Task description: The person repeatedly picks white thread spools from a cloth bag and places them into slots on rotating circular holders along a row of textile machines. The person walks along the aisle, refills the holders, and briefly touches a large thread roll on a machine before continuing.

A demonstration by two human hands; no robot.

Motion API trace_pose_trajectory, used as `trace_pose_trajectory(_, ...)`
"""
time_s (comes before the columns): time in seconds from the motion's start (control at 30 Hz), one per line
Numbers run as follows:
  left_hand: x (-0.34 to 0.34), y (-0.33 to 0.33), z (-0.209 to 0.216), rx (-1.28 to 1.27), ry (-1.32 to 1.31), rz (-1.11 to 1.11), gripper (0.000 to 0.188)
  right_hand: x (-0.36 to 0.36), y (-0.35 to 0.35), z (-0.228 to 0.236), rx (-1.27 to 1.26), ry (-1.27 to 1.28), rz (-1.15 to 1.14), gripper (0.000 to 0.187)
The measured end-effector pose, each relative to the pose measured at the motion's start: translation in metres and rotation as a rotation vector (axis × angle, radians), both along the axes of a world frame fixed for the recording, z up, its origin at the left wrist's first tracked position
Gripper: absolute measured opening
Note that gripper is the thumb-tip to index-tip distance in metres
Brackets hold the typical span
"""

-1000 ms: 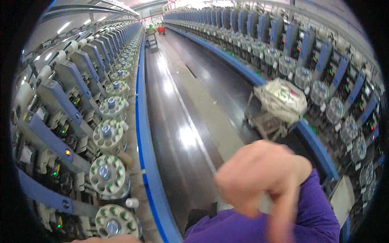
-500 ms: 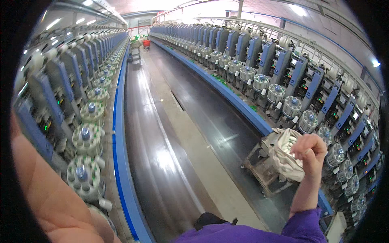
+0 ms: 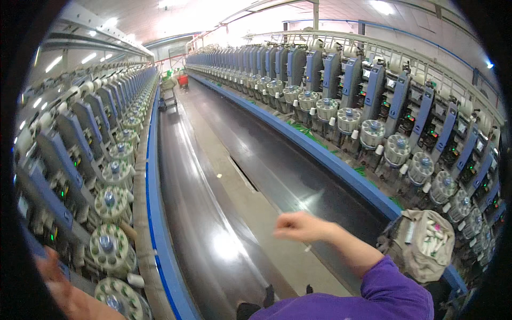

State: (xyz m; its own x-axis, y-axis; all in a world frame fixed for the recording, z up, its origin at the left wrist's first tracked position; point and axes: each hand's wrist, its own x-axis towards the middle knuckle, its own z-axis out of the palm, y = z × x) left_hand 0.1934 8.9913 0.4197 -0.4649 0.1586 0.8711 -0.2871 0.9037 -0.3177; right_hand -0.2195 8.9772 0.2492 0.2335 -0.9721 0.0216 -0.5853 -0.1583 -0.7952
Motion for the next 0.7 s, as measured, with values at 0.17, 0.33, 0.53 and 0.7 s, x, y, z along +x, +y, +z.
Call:
trace_pose_trajectory(0.17,0.002,-0.230,-0.075,0.115,0.031,0.167,0.010,0.026,-0.222,-0.116,0.226,0.129,0.122,0.034)
trace_pose_trajectory(0.33,-0.030,-0.439,-0.116,1.047,0.416,0.106,0.022,-0.076,-0.317,-0.234,0.537,0.190,-0.459,0.039)
trace_pose_trajectory(0.53,-0.113,-0.706,-0.167,1.202,-0.303,0.121,0.026,-0.188,-0.409,-0.254,0.768,-0.562,-1.042,0.032)
trace_pose_trajectory(0.7,-0.124,-0.880,-0.178,1.221,-0.095,0.218,0.026,-0.249,-0.706,-0.195,0.165,-0.483,-1.142,0.023)
